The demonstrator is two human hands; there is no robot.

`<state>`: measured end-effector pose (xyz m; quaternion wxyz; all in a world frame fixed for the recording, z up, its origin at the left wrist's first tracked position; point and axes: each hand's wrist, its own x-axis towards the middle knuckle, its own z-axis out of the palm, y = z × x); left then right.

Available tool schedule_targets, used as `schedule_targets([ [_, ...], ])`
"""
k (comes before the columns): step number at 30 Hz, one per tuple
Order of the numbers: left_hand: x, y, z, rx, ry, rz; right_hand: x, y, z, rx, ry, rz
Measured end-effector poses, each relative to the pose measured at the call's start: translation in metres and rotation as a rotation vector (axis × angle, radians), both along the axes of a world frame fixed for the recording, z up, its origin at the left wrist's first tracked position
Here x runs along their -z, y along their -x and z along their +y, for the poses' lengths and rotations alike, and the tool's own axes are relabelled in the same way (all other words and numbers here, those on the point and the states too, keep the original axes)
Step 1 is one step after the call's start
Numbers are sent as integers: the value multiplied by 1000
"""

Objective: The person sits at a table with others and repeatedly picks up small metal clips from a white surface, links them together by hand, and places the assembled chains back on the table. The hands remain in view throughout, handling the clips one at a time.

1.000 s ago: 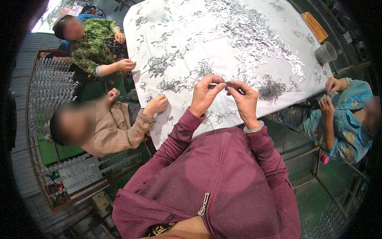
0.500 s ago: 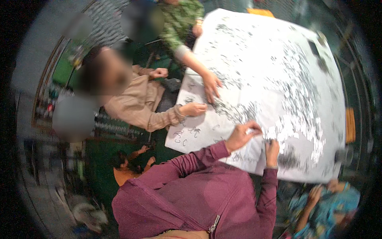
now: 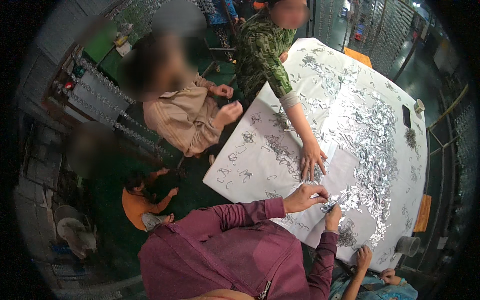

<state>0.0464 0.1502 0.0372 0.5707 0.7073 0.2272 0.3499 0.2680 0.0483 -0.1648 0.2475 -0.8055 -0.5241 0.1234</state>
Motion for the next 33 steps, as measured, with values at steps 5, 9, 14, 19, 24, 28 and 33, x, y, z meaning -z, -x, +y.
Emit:
schedule_targets([
  [5, 18, -3, -1, 21, -172, -3, -87, 15, -5, 206, -35, 755],
  [9, 21, -14, -7, 77, -337, 1, -177, 48, -7, 175, -344, 896],
  [14, 10, -15, -17, 60, -166, -16, -224, 59, -7, 92, -372, 815],
  [19, 10, -14, -13, 38, -169, 10, -228, 71, 0, 133, -395, 727],
  [24, 9, -13, -13, -10, -171, 9, -235, 85, 2, 149, -460, 692],
  [28, 8, -11, -12, -17, -175, 61, -242, 96, 4, 162, -526, 659],
  [33, 15, -18, -18, -27, -159, 60, -234, 93, -4, 215, -631, 668],
])
